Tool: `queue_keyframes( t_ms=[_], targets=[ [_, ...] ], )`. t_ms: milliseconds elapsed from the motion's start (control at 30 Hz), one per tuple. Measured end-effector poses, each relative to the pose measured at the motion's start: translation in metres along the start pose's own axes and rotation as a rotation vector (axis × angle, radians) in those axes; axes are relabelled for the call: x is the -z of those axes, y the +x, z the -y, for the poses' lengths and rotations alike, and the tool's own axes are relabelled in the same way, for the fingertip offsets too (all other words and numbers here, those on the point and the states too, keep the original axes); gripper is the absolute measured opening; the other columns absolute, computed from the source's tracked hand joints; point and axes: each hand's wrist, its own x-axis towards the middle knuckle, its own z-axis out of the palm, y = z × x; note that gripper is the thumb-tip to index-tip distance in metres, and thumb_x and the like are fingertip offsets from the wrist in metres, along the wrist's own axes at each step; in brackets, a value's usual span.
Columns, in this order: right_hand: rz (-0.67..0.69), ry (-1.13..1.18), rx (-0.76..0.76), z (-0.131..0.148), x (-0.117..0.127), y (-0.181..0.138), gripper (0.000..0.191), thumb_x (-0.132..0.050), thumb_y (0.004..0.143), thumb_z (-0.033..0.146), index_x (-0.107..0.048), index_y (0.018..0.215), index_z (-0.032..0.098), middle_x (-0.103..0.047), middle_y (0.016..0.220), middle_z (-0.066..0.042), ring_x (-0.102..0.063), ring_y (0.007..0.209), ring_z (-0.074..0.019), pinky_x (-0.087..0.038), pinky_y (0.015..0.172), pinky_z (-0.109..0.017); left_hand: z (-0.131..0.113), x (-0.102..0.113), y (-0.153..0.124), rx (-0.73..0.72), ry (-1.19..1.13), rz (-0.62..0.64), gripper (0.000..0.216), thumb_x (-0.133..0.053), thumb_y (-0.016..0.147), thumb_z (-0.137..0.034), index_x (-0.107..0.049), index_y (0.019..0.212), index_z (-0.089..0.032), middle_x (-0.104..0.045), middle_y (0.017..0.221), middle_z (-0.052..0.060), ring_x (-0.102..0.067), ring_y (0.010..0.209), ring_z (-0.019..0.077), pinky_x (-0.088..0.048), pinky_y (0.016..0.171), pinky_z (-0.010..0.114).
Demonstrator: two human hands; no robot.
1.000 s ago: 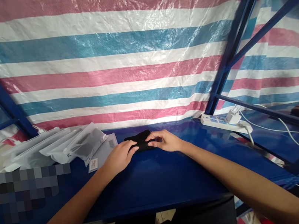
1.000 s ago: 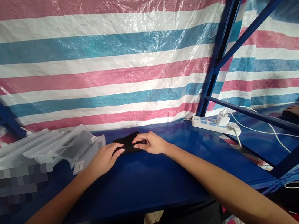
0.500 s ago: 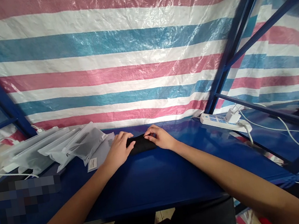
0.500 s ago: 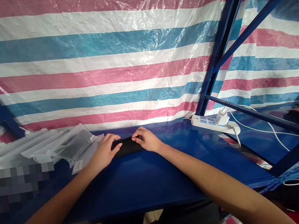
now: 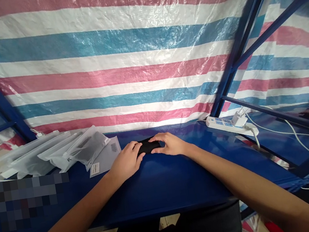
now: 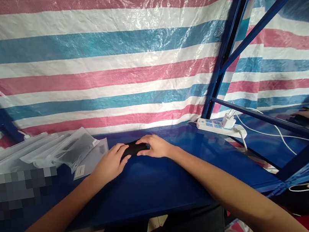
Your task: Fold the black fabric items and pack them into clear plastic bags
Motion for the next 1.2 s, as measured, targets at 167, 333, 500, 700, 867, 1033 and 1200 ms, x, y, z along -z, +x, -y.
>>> queue_keyframes(
  t_ms=[167, 333, 500, 700, 867, 1033, 1200],
  targets=[
    [0.042, 0.423, -0.191, -0.007, -0.007, 0.006, 0.056, -0.08, 0.095, 0.058, -0.06, 0.136, 0.025, -0.074, 0.089, 0.0, -0.067, 0.074, -0.0173, -0.051, 0.068, -0.03, 0.013, 0.01, 0.007, 0.074, -0.22, 0.08, 0.043, -0.042, 0.115, -0.05, -0.067, 0.14, -0.026, -0.074, 0.136, 0.011, -0.071, 0.125, 0.0317, -0.054, 0.11, 0.048],
    [0.068, 0.491, -0.201, -0.008, -0.013, 0.005, 0.045, -0.075, 0.097, 0.064, -0.069, 0.111, 0.021, -0.071, 0.091, -0.001, -0.063, 0.076, -0.0156, -0.048, 0.068, -0.028, 0.013, 0.014, 0.004, 0.135, -0.334, 0.061, 0.041, -0.049, 0.113, -0.056, -0.063, 0.137, -0.026, -0.074, 0.131, 0.008, -0.072, 0.121, 0.029, -0.056, 0.104, 0.043],
    [-0.054, 0.132, -0.061, -0.004, -0.012, 0.004, 0.035, -0.072, 0.103, 0.054, -0.076, 0.116, 0.022, -0.072, 0.117, -0.01, -0.07, 0.103, -0.024, -0.056, 0.089, -0.037, 0.01, 0.005, 0.003, 0.031, -0.189, -0.066, 0.029, -0.047, 0.114, -0.046, -0.064, 0.124, -0.024, -0.064, 0.134, 0.01, -0.066, 0.122, 0.0293, -0.053, 0.108, 0.047],
    [-0.033, -0.073, 0.012, -0.004, -0.018, 0.005, 0.027, -0.054, 0.113, 0.04, -0.066, 0.126, 0.02, -0.073, 0.12, -0.013, -0.07, 0.111, -0.0273, -0.056, 0.099, -0.044, 0.013, 0.0, 0.004, 0.046, -0.167, -0.003, 0.03, -0.04, 0.116, -0.041, -0.059, 0.129, -0.022, -0.068, 0.125, 0.011, -0.07, 0.113, 0.0299, -0.056, 0.099, 0.048],
    [-0.016, -0.079, -0.005, -0.01, -0.019, 0.007, 0.026, -0.055, 0.113, 0.041, -0.065, 0.127, 0.021, -0.074, 0.123, -0.012, -0.071, 0.113, -0.0282, -0.055, 0.101, -0.045, 0.015, 0.003, 0.004, 0.075, -0.211, 0.006, 0.029, -0.046, 0.113, -0.044, -0.058, 0.13, -0.023, -0.072, 0.128, 0.012, -0.07, 0.118, 0.0322, -0.056, 0.101, 0.05],
    [-0.013, -0.004, -0.013, -0.007, -0.014, 0.003, 0.027, -0.063, 0.109, 0.042, -0.069, 0.128, 0.023, -0.076, 0.126, -0.011, -0.071, 0.115, -0.0282, -0.056, 0.1, -0.043, 0.016, 0.005, 0.001, 0.074, -0.252, 0.015, 0.031, -0.057, 0.108, -0.045, -0.059, 0.132, -0.025, -0.072, 0.132, 0.011, -0.07, 0.124, 0.0328, -0.056, 0.105, 0.05],
    [0.015, 0.043, -0.021, -0.002, -0.01, -0.005, 0.056, -0.078, 0.098, 0.05, -0.062, 0.146, 0.027, -0.071, 0.142, -0.012, -0.071, 0.126, -0.0313, -0.056, 0.107, -0.046, 0.015, 0.007, -0.002, 0.076, -0.341, -0.028, 0.063, -0.074, 0.095, -0.037, -0.047, 0.151, -0.027, -0.066, 0.14, 0.011, -0.067, 0.13, 0.0315, -0.056, 0.109, 0.048]
  ],
)
